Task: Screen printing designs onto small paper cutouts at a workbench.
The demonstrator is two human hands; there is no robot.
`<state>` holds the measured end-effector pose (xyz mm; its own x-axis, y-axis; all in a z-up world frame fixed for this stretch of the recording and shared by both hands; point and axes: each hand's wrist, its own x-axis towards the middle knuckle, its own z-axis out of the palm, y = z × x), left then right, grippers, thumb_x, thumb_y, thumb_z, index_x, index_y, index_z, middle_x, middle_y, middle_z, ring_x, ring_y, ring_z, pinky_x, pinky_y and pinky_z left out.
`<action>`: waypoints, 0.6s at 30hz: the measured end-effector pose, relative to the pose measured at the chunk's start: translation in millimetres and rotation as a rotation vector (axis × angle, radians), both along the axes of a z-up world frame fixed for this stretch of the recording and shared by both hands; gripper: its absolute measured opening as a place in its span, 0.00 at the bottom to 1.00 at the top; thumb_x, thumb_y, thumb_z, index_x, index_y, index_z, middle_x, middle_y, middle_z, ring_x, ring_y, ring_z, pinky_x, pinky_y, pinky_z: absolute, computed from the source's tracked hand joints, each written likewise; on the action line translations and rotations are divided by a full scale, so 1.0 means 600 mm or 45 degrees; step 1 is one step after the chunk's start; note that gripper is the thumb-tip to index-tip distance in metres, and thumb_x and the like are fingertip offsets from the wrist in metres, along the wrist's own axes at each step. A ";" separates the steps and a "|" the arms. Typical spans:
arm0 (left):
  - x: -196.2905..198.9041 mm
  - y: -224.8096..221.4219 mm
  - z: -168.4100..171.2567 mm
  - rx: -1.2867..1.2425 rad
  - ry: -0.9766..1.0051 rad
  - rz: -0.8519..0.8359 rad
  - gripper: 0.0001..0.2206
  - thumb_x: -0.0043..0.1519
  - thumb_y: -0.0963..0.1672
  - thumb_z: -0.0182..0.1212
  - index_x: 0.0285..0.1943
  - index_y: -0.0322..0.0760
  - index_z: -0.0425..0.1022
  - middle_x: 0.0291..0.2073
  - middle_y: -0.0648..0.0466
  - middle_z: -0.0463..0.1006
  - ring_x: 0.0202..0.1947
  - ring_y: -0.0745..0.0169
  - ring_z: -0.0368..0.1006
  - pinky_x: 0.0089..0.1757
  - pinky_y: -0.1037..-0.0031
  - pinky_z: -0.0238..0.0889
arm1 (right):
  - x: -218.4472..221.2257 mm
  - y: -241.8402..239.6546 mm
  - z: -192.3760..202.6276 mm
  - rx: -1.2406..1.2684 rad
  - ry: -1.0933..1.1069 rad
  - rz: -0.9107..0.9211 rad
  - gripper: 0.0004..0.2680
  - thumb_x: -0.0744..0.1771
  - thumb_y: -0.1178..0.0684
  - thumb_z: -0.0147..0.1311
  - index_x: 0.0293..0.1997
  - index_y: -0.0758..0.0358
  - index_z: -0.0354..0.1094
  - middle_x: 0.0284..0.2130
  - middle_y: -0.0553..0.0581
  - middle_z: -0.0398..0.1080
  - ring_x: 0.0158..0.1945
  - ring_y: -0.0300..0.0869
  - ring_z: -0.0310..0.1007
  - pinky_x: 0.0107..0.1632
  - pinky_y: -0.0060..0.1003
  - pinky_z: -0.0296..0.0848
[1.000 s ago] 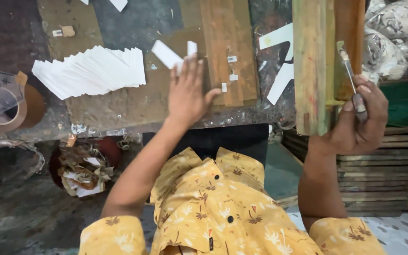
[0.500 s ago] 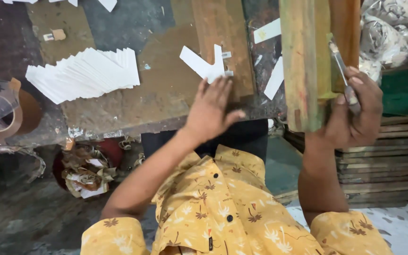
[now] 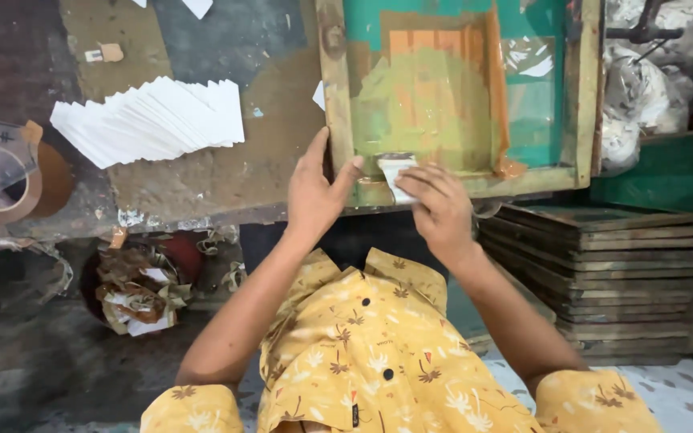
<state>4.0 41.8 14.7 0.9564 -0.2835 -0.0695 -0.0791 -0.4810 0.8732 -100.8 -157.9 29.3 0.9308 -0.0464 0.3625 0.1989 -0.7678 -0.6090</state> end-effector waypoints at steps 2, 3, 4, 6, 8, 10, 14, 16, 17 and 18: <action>-0.001 0.004 -0.016 0.042 -0.057 -0.008 0.33 0.62 0.50 0.69 0.70 0.24 0.64 0.52 0.33 0.76 0.54 0.36 0.72 0.53 0.59 0.66 | 0.033 -0.008 -0.006 -0.018 0.009 0.051 0.15 0.62 0.67 0.51 0.52 0.62 0.74 0.51 0.58 0.75 0.58 0.52 0.74 0.68 0.51 0.66; 0.000 0.006 -0.024 0.083 -0.118 -0.022 0.33 0.61 0.50 0.71 0.70 0.24 0.64 0.50 0.34 0.77 0.52 0.36 0.72 0.52 0.59 0.66 | 0.051 -0.012 -0.008 -0.037 0.015 0.095 0.15 0.62 0.67 0.52 0.52 0.61 0.74 0.51 0.57 0.75 0.59 0.52 0.73 0.68 0.51 0.66; 0.000 0.007 -0.024 0.083 -0.116 -0.020 0.33 0.61 0.50 0.71 0.70 0.24 0.64 0.50 0.34 0.77 0.52 0.36 0.72 0.52 0.59 0.66 | 0.069 -0.013 -0.010 -0.037 0.016 0.097 0.15 0.62 0.67 0.52 0.52 0.61 0.74 0.51 0.57 0.75 0.59 0.52 0.73 0.68 0.51 0.66; 0.002 0.011 -0.023 0.085 -0.095 -0.036 0.32 0.60 0.49 0.69 0.71 0.26 0.65 0.49 0.36 0.78 0.52 0.38 0.72 0.52 0.59 0.66 | 0.106 -0.014 -0.015 -0.068 0.001 0.124 0.14 0.63 0.66 0.53 0.52 0.60 0.74 0.52 0.56 0.75 0.60 0.51 0.72 0.68 0.52 0.64; 0.000 0.009 -0.015 0.083 -0.097 -0.020 0.32 0.60 0.48 0.69 0.71 0.26 0.65 0.49 0.35 0.78 0.52 0.38 0.72 0.52 0.59 0.66 | 0.098 -0.003 -0.027 -0.087 -0.008 0.106 0.14 0.63 0.66 0.54 0.52 0.60 0.74 0.52 0.56 0.75 0.61 0.51 0.72 0.68 0.53 0.64; -0.004 0.008 -0.019 0.081 -0.102 -0.002 0.32 0.59 0.48 0.69 0.71 0.26 0.65 0.49 0.35 0.78 0.52 0.38 0.72 0.52 0.59 0.66 | 0.075 0.015 -0.032 -0.106 -0.020 0.090 0.14 0.62 0.65 0.54 0.52 0.60 0.75 0.52 0.56 0.75 0.61 0.51 0.72 0.68 0.55 0.63; -0.017 -0.008 -0.049 0.048 -0.269 0.056 0.32 0.61 0.47 0.69 0.71 0.24 0.64 0.52 0.33 0.76 0.53 0.34 0.70 0.53 0.57 0.65 | 0.025 0.033 -0.023 -0.047 0.000 0.034 0.15 0.61 0.66 0.51 0.51 0.61 0.73 0.52 0.59 0.75 0.61 0.55 0.72 0.67 0.54 0.65; -0.014 -0.009 -0.024 0.063 -0.317 0.081 0.32 0.61 0.47 0.69 0.71 0.24 0.63 0.53 0.32 0.75 0.54 0.32 0.70 0.54 0.55 0.64 | 0.021 0.028 -0.014 0.000 -0.029 0.043 0.15 0.61 0.66 0.50 0.51 0.62 0.73 0.52 0.61 0.75 0.61 0.55 0.72 0.67 0.54 0.65; -0.013 -0.007 0.008 -0.016 -0.245 0.032 0.31 0.62 0.47 0.68 0.71 0.27 0.64 0.58 0.33 0.74 0.56 0.33 0.71 0.54 0.56 0.66 | 0.021 0.020 -0.007 -0.006 -0.095 0.029 0.16 0.60 0.66 0.49 0.51 0.64 0.73 0.52 0.62 0.75 0.60 0.56 0.73 0.67 0.54 0.65; -0.013 -0.004 0.040 -0.093 -0.174 -0.016 0.29 0.63 0.47 0.67 0.71 0.30 0.66 0.62 0.34 0.73 0.58 0.34 0.72 0.54 0.58 0.67 | 0.021 0.012 0.000 -0.011 -0.159 0.017 0.16 0.60 0.67 0.48 0.51 0.65 0.73 0.51 0.63 0.75 0.58 0.57 0.73 0.67 0.54 0.65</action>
<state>-3.6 39.1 38.9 0.9519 -0.2951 0.0822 -0.2051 -0.4147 0.8865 -88.5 -150.5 29.4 0.8789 -0.0308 0.4761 0.2829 -0.7698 -0.5721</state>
